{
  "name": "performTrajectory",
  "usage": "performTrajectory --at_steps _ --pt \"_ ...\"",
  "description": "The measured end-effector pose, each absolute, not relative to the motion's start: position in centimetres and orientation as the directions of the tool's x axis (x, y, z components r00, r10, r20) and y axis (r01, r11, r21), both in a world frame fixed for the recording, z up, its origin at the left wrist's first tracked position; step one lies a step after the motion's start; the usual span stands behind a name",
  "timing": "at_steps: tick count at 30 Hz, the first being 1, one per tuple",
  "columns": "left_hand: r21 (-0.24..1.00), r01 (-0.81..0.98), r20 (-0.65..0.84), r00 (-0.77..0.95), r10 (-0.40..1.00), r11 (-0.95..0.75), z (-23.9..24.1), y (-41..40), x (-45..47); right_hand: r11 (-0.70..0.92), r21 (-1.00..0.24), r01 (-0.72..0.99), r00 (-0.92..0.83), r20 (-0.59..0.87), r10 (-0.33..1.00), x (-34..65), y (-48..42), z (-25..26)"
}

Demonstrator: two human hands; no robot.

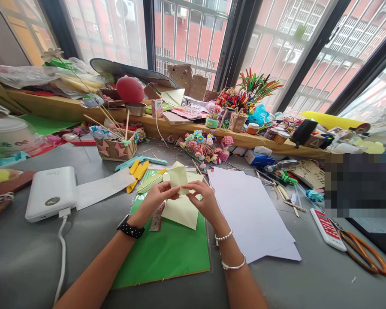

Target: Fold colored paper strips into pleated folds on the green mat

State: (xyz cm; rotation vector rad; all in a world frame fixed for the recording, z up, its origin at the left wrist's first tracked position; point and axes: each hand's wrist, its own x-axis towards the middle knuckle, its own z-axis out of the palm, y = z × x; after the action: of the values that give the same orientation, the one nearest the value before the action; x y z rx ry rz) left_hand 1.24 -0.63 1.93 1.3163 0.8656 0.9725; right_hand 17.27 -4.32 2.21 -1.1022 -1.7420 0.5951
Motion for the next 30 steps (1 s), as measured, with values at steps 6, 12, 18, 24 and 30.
performTrajectory --at_steps 6,12,18,24,30 --pt "0.986 -0.157 0.010 0.404 0.915 0.059 1.9 -0.7 1.2 0.525 -0.633 0.569 -0.121 0.566 0.815 16.7 -4.5 1.6" --pt "0.975 -0.210 0.018 0.387 0.922 0.069 1.8 -0.6 1.2 0.525 -0.500 0.689 -0.162 0.599 0.784 16.2 -4.4 0.9" --pt "0.986 -0.168 0.062 0.362 0.930 0.000 1.4 -0.3 1.2 0.509 -0.699 0.502 -0.159 0.504 0.849 16.6 -4.3 1.6" --pt "0.985 -0.170 0.060 0.361 0.931 0.003 1.1 -0.2 1.2 0.389 -0.808 0.442 -0.055 0.409 0.911 16.7 -3.9 1.2" --pt "0.990 -0.128 -0.004 0.390 0.921 0.059 1.3 -0.5 1.5 0.290 -0.876 0.386 0.040 0.330 0.943 16.6 -3.8 0.9"
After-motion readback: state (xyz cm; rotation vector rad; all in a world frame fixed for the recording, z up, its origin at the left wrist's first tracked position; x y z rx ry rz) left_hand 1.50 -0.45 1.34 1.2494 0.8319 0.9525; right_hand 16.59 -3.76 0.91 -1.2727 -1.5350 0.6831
